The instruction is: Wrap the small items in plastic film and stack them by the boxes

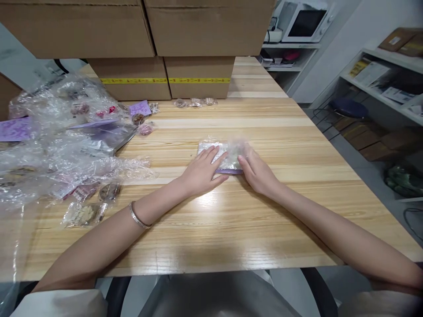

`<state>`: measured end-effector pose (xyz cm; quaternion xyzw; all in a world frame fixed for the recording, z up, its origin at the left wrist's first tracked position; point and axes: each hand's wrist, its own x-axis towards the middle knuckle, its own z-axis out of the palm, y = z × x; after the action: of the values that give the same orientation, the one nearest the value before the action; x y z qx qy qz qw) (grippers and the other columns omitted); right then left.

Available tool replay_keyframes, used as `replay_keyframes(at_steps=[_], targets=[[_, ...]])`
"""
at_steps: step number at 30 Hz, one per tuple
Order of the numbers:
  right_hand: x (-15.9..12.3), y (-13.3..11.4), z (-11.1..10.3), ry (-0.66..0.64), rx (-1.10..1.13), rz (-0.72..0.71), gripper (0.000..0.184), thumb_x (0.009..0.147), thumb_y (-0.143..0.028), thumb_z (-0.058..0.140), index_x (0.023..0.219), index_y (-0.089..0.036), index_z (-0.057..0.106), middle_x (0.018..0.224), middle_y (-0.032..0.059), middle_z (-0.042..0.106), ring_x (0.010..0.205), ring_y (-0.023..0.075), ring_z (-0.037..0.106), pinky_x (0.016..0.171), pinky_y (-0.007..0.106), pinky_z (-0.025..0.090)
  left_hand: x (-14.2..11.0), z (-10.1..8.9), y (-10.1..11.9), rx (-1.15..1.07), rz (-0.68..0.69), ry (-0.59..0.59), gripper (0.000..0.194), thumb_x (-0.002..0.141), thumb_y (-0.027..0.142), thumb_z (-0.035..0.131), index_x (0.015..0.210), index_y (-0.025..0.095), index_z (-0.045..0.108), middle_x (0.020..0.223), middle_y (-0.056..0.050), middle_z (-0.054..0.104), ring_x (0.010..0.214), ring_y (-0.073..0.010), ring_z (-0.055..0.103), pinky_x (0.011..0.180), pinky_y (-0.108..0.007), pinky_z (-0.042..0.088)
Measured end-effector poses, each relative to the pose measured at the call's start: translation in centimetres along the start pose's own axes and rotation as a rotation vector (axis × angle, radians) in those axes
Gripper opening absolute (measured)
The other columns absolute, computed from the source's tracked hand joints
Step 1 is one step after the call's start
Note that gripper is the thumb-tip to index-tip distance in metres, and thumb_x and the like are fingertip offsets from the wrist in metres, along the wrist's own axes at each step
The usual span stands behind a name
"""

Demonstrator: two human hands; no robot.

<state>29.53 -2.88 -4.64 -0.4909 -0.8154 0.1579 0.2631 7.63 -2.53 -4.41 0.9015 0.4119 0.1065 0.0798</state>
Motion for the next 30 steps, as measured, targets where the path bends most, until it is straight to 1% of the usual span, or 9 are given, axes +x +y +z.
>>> replay_keyframes(at_steps=[2,6,12,16,19,23,25,27,30], targets=[[0.4,-0.1,0.7,-0.036,-0.059,-0.081,0.068,0.103,-0.052,0.016,0.156,-0.011,0.025,0.160,0.0175,0.031,0.150,0.0278,0.024,0.120,0.051,0.024,0.0,0.0,0.0,0.011,0.021,-0.006,0.067,0.097,0.054,0.043,0.149,0.011,0.040,0.158,-0.021,0.031,0.149,-0.0343,0.024,0.122,-0.048,0.023],[0.4,-0.3,1.2,-0.178,-0.198,-0.234,0.084,0.097,-0.064,0.032,0.157,-0.008,0.018,0.162,0.0219,0.020,0.152,0.0322,0.013,0.121,0.057,0.019,-0.2,0.2,0.0,-0.030,0.092,-0.016,0.071,0.094,0.049,0.047,0.147,0.002,0.038,0.158,-0.026,0.029,0.151,-0.0351,0.018,0.124,-0.048,0.016],[0.2,-0.2,0.9,-0.215,-0.254,-0.246,0.095,0.091,-0.072,0.042,0.155,-0.004,0.024,0.161,0.0255,0.020,0.151,0.0376,0.012,0.119,0.058,0.021,-0.4,-1.0,0.4,-0.220,0.128,0.171,0.080,0.082,0.026,0.056,0.153,0.014,0.023,0.166,-0.018,0.007,0.153,-0.0273,0.010,0.123,-0.050,0.015],[0.6,0.7,0.1,-0.237,-0.217,-0.270,0.087,0.090,-0.066,0.051,0.153,-0.009,0.033,0.161,0.0222,0.025,0.150,0.0354,0.019,0.119,0.056,0.024,-0.1,-2.1,-0.6,-0.101,0.279,-0.019,0.076,0.082,0.027,0.057,0.153,0.025,0.031,0.164,-0.010,0.021,0.152,-0.0305,0.016,0.121,-0.061,-0.002],[0.8,1.7,-0.7,-0.254,-0.171,-0.327,0.087,0.086,-0.058,0.063,0.154,-0.013,0.032,0.161,0.0190,0.026,0.148,0.0332,0.026,0.119,0.053,0.027,0.0,-2.1,-2.6,-0.084,0.302,-0.074,0.059,0.090,0.028,0.051,0.149,0.029,0.040,0.158,-0.005,0.038,0.147,-0.0266,0.031,0.121,-0.059,0.007],[0.8,1.8,-1.5,-0.157,-0.168,-0.401,0.063,0.090,-0.035,0.061,0.148,-0.016,0.045,0.150,0.0152,0.048,0.139,0.0294,0.045,0.113,0.046,0.038,0.2,-2.2,-4.4,-0.199,0.336,0.075,0.037,0.099,0.032,0.044,0.131,0.027,0.061,0.136,-0.004,0.064,0.134,-0.0208,0.051,0.115,-0.043,0.033],[1.0,1.5,-2.1,-0.091,-0.233,-0.374,0.043,0.093,-0.028,0.053,0.134,-0.017,0.061,0.130,0.0138,0.066,0.119,0.0295,0.063,0.099,0.044,0.048,0.3,-2.4,-4.3,-0.281,0.315,0.178,0.034,0.101,0.032,0.042,0.123,0.024,0.066,0.125,-0.005,0.070,0.122,-0.0190,0.060,0.107,-0.036,0.042],[1.6,1.4,-3.0,-0.015,-0.261,-0.276,0.032,0.094,-0.032,0.052,0.114,-0.019,0.073,0.100,0.0105,0.077,0.089,0.0285,0.072,0.082,0.041,0.052,0.3,-2.8,-3.8,-0.328,0.197,0.368,0.034,0.103,0.032,0.038,0.120,0.022,0.066,0.119,-0.006,0.072,0.112,-0.0183,0.064,0.102,-0.034,0.046],[3.6,3.1,-4.3,0.199,-0.100,0.029,0.034,0.090,-0.047,0.060,0.079,-0.019,0.074,0.065,0.0045,0.070,0.062,0.0234,0.065,0.061,0.034,0.047,0.1,-3.1,-3.2,-0.303,-0.065,0.728,0.035,0.104,0.035,0.034,0.123,0.019,0.060,0.115,-0.009,0.068,0.109,-0.0199,0.062,0.099,-0.037,0.045]])
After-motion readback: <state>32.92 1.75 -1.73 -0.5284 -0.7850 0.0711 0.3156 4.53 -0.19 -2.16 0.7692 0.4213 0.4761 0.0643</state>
